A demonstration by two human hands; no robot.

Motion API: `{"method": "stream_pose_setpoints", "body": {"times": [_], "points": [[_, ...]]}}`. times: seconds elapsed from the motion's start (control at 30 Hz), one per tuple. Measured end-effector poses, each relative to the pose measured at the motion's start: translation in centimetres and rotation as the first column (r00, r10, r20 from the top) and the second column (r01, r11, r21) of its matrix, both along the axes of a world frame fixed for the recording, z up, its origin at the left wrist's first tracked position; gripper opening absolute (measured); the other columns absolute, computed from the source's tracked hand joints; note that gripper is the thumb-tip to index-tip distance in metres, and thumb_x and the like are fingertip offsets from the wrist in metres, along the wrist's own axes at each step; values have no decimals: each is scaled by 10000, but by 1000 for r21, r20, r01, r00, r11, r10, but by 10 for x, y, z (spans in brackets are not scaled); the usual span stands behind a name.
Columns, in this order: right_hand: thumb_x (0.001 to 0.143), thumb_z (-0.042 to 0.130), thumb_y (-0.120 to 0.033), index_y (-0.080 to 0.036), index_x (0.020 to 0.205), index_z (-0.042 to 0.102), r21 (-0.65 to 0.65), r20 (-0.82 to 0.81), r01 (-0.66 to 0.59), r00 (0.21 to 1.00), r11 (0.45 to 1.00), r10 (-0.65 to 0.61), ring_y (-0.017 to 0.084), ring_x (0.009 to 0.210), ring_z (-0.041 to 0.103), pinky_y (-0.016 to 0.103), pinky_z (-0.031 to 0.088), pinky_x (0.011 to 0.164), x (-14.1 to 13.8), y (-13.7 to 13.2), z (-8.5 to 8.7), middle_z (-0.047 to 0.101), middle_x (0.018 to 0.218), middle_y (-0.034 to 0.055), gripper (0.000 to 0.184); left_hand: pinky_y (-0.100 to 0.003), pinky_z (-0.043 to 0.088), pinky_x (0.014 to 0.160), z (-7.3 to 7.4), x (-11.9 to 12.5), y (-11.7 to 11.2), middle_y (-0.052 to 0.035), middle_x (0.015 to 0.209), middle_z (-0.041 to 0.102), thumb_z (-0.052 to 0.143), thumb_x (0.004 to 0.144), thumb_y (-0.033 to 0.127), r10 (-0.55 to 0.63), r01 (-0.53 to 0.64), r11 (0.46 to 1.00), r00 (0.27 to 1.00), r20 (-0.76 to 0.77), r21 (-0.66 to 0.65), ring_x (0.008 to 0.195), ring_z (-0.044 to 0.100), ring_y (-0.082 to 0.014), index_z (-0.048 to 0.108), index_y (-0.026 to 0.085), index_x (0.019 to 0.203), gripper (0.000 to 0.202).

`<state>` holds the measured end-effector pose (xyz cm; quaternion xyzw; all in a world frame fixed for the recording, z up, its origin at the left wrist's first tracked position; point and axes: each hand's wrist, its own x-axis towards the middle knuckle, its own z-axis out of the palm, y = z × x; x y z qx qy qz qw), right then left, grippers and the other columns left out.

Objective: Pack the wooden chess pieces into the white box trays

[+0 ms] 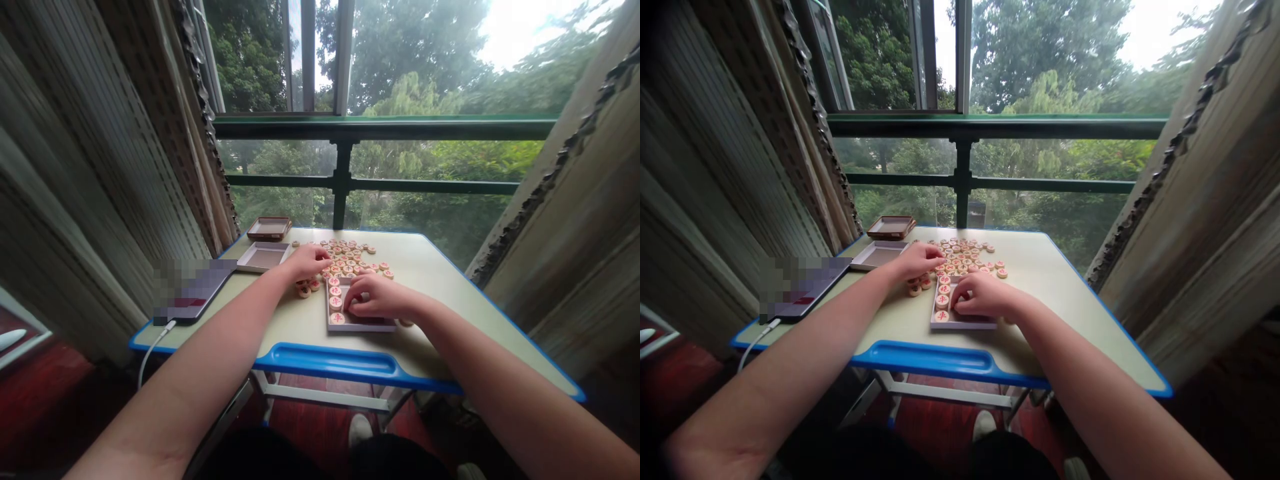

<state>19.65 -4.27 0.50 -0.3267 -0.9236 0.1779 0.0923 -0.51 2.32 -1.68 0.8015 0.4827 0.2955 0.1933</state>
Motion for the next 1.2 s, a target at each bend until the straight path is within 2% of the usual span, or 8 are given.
{"method": "stream_pose_setpoints", "body": {"times": [0.2, 0.43, 0.6, 0.73, 0.83, 0.97, 1.1, 1.2], "points": [[703, 562, -193, -213, 838, 715, 92, -4, 143, 990, 986, -143, 189, 833, 528, 282, 395, 754, 0, 0, 1, 641, 837, 34, 205, -229, 382, 548, 2, 1, -2, -12, 625, 611, 559, 699, 291, -19, 19, 1000, 1000, -19, 16, 573, 510, -116, 681, 123, 733, 210], [689, 531, -137, -220, 874, 713, 94, 11, 124, 992, 988, -126, 169, 757, 505, 274, 391, 725, 0, 3, -3, 615, 728, 20, 272, -225, 375, 531, 2, 1, -3, -17, 624, 617, 563, 694, 293, -19, 19, 1000, 1000, -14, 14, 566, 507, -115, 682, 122, 732, 211], [720, 538, -173, -213, 848, 710, 160, -19, 158, 987, 974, -157, 182, 815, 503, 285, 386, 753, -1, 7, -6, 641, 799, 36, 219, -224, 364, 519, -1, 0, 1, -12, 596, 600, 552, 697, 313, -37, 37, 999, 999, 12, 3, 551, 499, -113, 669, 125, 725, 223], [731, 555, -199, -223, 960, 693, 218, -8, 174, 984, 960, -177, 198, 877, 501, 304, 378, 794, -2, 8, -8, 650, 884, 46, 268, -222, 356, 515, -1, 1, 2, -7, 584, 590, 554, 696, 306, -40, 40, 999, 999, 16, 5, 538, 489, -106, 666, 122, 717, 217], [734, 567, -220, -231, 999, 683, 224, 4, 170, 985, 960, -175, 202, 872, 506, 317, 375, 814, -3, 7, -8, 651, 872, 49, 290, -222, 349, 506, 0, 1, 0, -5, 580, 588, 553, 700, 305, -44, 44, 999, 999, 5, 5, 531, 483, -104, 668, 123, 716, 216], [734, 562, -216, -229, 952, 693, 223, -15, 179, 984, 958, -180, 197, 860, 513, 315, 376, 820, -2, 10, -9, 648, 842, 44, 255, -224, 354, 515, 1, 1, -2, -9, 594, 595, 552, 698, 288, -30, 30, 1000, 999, -10, 8, 550, 494, -109, 674, 121, 727, 209], [741, 542, -206, -198, 798, 701, 259, -94, 321, 947, 911, -308, 191, 825, 517, 313, 389, 807, 6, 20, -11, 629, 811, 52, 169, -229, 371, 529, 3, 0, -2, -14, 601, 604, 554, 682, 278, -2, 2, 1000, 999, -37, 16, 573, 514, -121, 681, 124, 720, 203], [730, 547, -193, -191, 788, 685, 267, -159, 388, 921, 882, -357, 190, 846, 526, 301, 403, 798, 11, 27, -13, 618, 859, 58, 150, -230, 387, 539, 4, -1, -2, -21, 627, 622, 539, 671, 254, 4, -4, 1000, 999, -50, 0, 583, 528, -126, 682, 125, 708, 196]]}}
